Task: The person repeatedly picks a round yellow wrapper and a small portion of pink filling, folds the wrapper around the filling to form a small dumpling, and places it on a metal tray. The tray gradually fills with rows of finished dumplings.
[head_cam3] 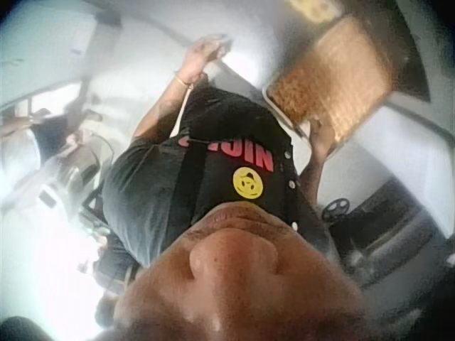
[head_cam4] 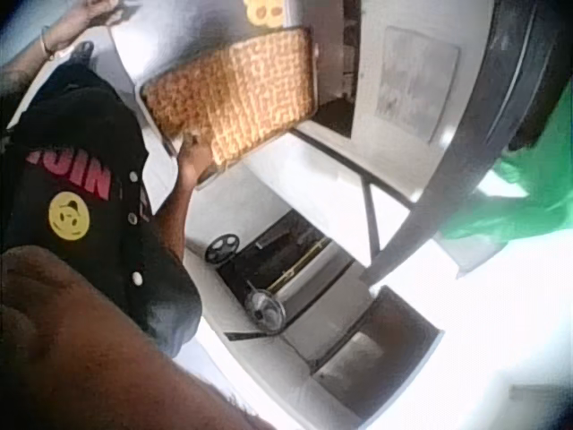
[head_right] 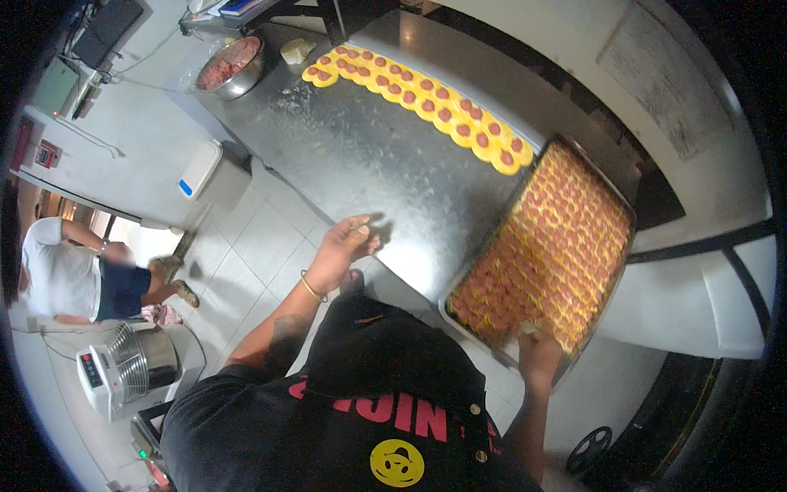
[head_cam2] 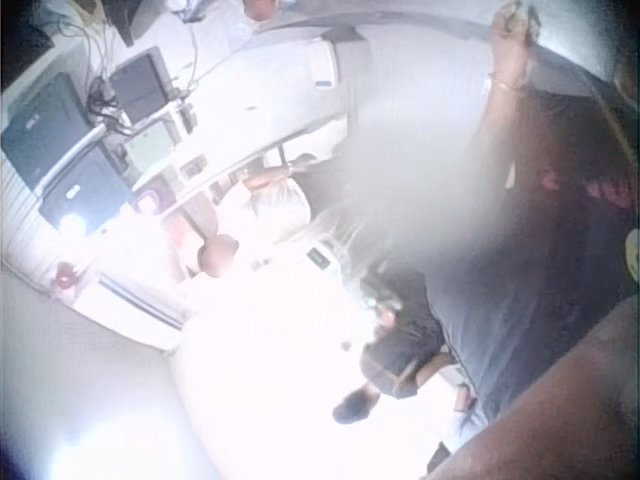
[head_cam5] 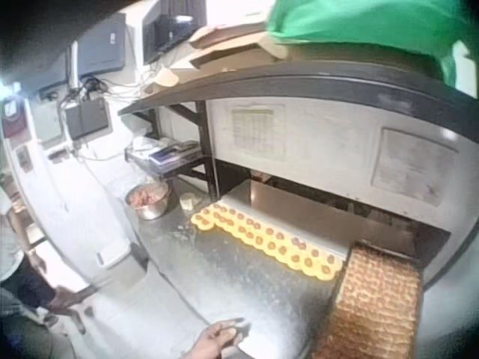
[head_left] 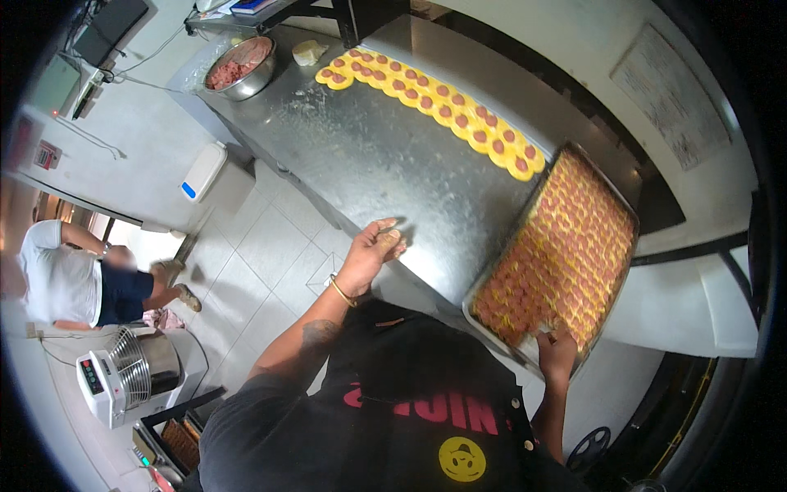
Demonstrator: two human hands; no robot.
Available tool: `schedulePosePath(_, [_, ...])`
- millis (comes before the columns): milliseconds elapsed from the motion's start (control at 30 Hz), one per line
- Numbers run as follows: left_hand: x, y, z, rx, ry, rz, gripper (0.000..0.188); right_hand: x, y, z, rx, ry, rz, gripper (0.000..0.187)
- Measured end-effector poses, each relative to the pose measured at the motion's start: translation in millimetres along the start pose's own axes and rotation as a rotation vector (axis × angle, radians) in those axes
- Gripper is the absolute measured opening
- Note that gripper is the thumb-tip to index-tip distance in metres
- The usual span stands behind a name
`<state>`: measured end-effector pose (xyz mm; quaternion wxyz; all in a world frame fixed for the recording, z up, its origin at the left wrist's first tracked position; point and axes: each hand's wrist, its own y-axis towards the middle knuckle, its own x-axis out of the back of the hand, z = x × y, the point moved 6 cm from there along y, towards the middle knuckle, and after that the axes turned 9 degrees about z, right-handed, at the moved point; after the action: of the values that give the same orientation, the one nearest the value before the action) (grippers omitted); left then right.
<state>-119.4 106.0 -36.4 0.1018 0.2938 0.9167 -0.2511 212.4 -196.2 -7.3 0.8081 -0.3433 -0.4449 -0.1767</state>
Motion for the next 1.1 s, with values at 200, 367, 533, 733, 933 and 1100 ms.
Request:
schedulePosePath(200, [141.3, 103.9, -34.7, -0.134, -0.289, -0.066, 0.030, -50.8, 122.3, 240.4, 0.385, 0.155, -0.098, 0.046])
schedulePosePath(367, [222.9, 159.1, -71.8, -0.201, -0.421, -0.043, 0.028, -150.6, 264.0, 518.8, 0.734, -0.318, 0.038, 0.039])
schedulePosePath(533, [265.8, 173.2, -79.0, -0.154, -0.430, -0.045, 0.032, -182.5, 408.4, 658.5, 0.754, -0.592, -0.125, 0.032])
schedulePosePath(733, [283.7, 200.0, -76.0, -0.089, -0.631, 0.009, 0.029, -195.5, 400.0, 686.8, 0.892, -0.683, -0.321, 0.031])
schedulePosePath(933, [284.9, 237.5, -85.5, -0.519, 0.345, 0.082, 0.030, -198.9, 301.6, 628.8, 0.836, -0.561, -0.221, 0.031])
schedulePosePath(1100, [243.1, 200.4, -106.0, -0.495, 0.210, 0.251, 0.034, -182.1, 194.6, 570.3, 0.775, -0.268, -0.184, 0.027])
